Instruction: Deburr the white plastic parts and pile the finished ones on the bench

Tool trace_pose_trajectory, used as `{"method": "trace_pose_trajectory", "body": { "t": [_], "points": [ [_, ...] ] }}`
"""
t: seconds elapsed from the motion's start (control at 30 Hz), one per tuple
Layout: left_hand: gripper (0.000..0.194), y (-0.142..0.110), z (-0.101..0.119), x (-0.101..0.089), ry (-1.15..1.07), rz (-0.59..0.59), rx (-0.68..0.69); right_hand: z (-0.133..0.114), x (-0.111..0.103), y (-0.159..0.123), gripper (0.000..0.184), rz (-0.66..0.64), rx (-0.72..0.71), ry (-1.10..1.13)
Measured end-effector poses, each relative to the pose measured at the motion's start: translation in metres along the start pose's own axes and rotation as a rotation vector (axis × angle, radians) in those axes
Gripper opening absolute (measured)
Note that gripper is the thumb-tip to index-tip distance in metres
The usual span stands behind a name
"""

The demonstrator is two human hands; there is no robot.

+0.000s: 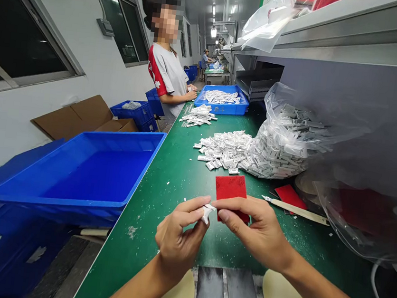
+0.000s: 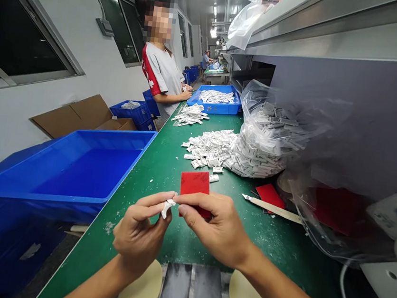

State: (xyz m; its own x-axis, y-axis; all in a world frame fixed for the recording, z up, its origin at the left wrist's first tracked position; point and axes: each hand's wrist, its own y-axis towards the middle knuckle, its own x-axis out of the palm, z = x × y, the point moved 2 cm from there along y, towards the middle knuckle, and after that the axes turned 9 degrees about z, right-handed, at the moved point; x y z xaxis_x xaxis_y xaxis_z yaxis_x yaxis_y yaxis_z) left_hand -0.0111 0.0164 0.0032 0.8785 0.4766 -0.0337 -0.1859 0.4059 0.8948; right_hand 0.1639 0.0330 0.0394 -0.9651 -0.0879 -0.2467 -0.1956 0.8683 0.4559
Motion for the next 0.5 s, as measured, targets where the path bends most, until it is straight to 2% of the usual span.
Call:
{"method": "trace_pose_trajectory", "body": {
  "t": [0.07,0.13,0.17,0.23,0.27,0.3,0.37,0.5],
  "points": [
    [0.030,0.001,0.000,0.001,-0.030,-0.003,-0.013,-0.001,0.000,-0.001,0.021,0.016,-0.003,0.018],
    [0.026,0.004,-0.001,0.003,-0.087,-0.031,-0.099,0.000,-0.001,0.000,0.021,0.061,0.041,0.098],
    [0.021,0.006,-0.002,0.005,-0.134,-0.068,-0.205,0.000,-0.003,0.001,0.021,0.090,0.082,0.155],
    [0.008,0.010,-0.005,0.010,-0.306,-0.176,-0.559,0.003,-0.007,0.004,0.020,0.148,0.187,0.284],
    [0.006,0.012,-0.006,0.013,-0.411,-0.238,-0.748,0.005,-0.009,0.005,0.020,0.163,0.238,0.347],
    [0.011,0.012,-0.006,0.016,-0.512,-0.298,-0.907,0.007,-0.012,0.007,0.021,0.167,0.279,0.407],
    [0.021,0.013,-0.005,0.020,-0.668,-0.395,-1.089,0.009,-0.016,0.009,0.022,0.131,0.324,0.512],
    [0.031,0.011,-0.003,0.023,-0.801,-0.550,-1.209,0.008,-0.016,0.009,0.029,-0.077,0.327,0.643]
  ]
}}
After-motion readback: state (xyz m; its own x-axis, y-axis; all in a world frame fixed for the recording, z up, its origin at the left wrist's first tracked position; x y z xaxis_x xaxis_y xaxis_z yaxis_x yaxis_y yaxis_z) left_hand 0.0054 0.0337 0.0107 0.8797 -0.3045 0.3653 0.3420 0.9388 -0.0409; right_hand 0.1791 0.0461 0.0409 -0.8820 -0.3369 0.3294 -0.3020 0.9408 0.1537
